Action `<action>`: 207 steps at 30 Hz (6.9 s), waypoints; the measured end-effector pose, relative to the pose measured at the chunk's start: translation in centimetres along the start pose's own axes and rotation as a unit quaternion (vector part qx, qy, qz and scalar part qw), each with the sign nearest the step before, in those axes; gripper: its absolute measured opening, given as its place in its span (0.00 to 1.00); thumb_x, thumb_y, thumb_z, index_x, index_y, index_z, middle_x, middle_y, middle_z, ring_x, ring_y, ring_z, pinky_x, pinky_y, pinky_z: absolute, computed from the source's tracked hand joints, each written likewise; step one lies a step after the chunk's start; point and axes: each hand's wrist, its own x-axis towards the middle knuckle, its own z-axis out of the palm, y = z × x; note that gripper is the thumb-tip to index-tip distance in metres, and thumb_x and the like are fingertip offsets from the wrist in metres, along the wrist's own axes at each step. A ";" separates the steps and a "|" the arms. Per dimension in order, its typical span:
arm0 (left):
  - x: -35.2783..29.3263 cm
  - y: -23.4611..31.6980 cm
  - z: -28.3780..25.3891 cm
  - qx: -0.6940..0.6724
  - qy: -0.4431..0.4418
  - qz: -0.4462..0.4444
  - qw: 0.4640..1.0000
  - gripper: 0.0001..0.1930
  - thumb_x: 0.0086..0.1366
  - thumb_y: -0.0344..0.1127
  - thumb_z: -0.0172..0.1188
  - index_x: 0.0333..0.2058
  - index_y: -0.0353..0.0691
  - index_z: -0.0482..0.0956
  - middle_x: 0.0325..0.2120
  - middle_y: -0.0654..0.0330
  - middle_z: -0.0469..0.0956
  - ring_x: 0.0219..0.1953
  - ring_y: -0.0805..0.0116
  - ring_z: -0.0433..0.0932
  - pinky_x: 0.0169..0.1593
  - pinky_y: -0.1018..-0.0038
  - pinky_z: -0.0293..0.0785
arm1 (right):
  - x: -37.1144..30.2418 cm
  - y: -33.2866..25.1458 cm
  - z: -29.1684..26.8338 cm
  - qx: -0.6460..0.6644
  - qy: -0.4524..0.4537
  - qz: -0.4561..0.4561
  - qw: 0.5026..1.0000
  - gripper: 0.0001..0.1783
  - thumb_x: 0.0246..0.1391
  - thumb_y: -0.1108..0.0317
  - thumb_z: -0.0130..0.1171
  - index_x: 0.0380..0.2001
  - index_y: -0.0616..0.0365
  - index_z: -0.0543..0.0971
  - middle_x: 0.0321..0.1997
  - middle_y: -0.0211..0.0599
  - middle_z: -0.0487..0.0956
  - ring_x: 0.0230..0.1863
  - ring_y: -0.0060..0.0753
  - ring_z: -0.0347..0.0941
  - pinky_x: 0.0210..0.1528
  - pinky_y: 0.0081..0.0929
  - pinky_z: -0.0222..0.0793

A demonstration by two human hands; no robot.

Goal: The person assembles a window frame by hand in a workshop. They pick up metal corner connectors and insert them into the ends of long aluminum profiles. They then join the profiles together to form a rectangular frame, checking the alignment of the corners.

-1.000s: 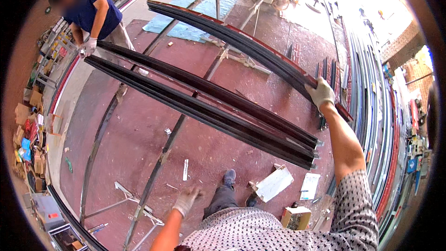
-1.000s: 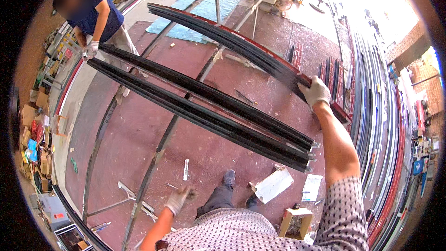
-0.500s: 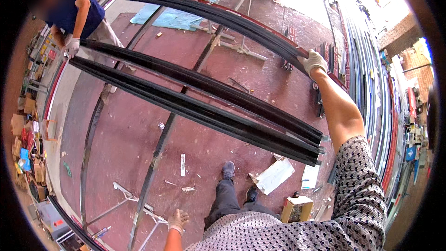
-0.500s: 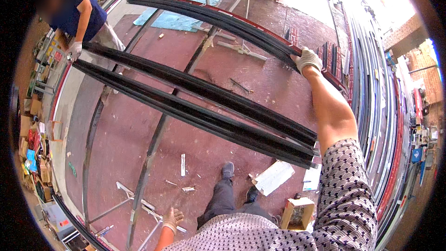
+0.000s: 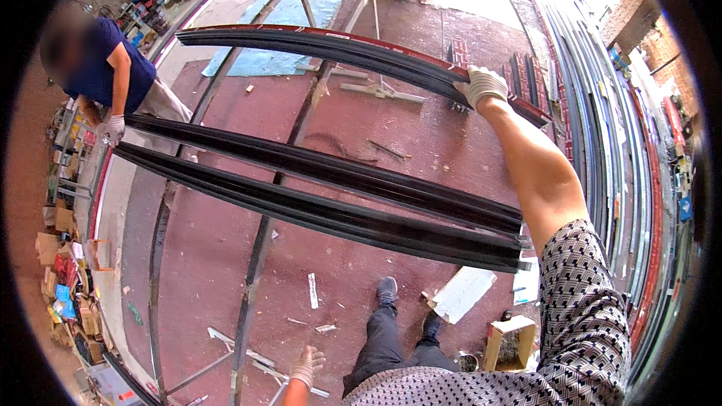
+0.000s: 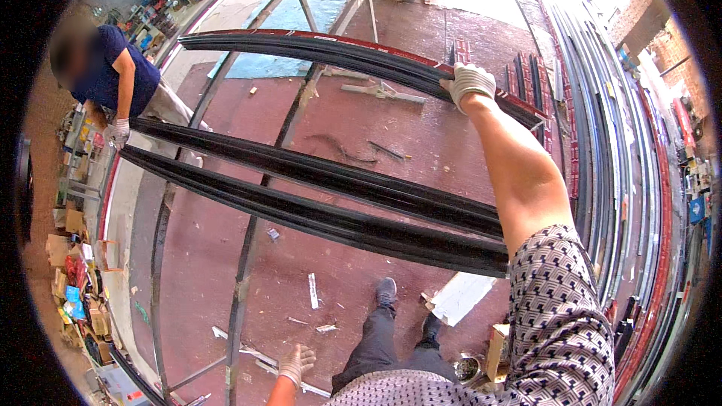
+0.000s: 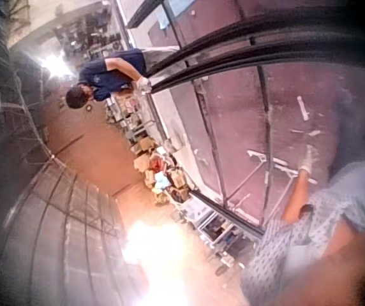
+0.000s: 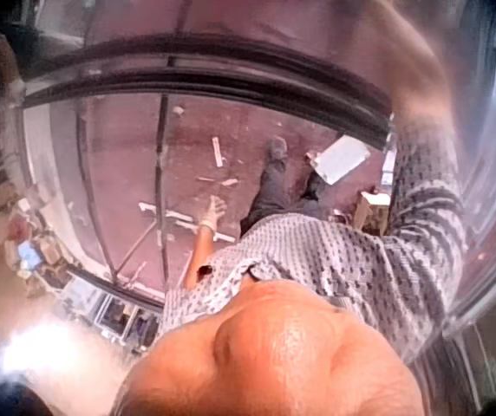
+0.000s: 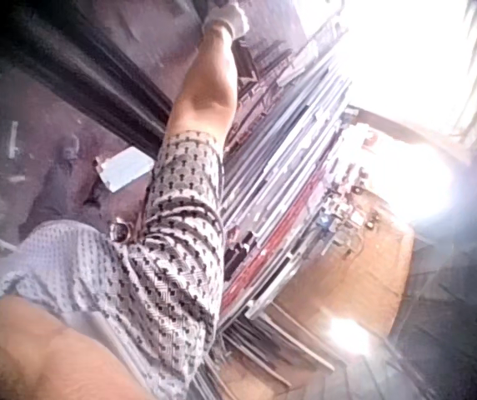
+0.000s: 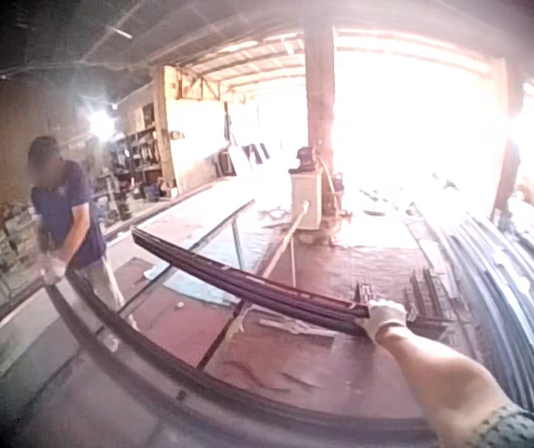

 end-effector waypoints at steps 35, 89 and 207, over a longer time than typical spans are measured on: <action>-9.0 -6.7 12.0 0.077 -0.028 0.052 0.995 0.23 0.71 0.54 0.45 0.44 0.37 0.75 0.32 0.58 0.80 0.30 0.66 0.80 0.33 0.67 0.77 | -86.5 32.4 23.2 0.271 -0.370 0.493 0.740 0.23 0.50 0.53 0.52 0.39 0.61 0.82 0.35 0.46 0.83 0.40 0.40 0.79 0.46 0.33 0.70; -3.0 -7.9 3.3 0.020 -0.060 0.013 0.998 0.25 0.70 0.56 0.45 0.45 0.39 0.74 0.29 0.61 0.80 0.26 0.69 0.79 0.30 0.70 0.77 | -66.9 20.1 16.0 0.525 -0.253 0.447 0.679 0.14 0.58 0.58 0.56 0.36 0.59 0.78 0.27 0.34 0.79 0.23 0.28 0.75 0.25 0.25 0.71; -13.3 -31.3 23.0 -0.214 0.071 0.045 0.973 0.27 0.68 0.58 0.47 0.43 0.34 0.71 0.33 0.46 0.78 0.35 0.48 0.80 0.39 0.54 0.79 | -43.1 13.1 -27.7 0.486 0.077 -0.714 0.498 0.11 0.36 0.69 0.61 0.29 0.54 0.76 0.30 0.34 0.76 0.28 0.39 0.73 0.28 0.35 0.68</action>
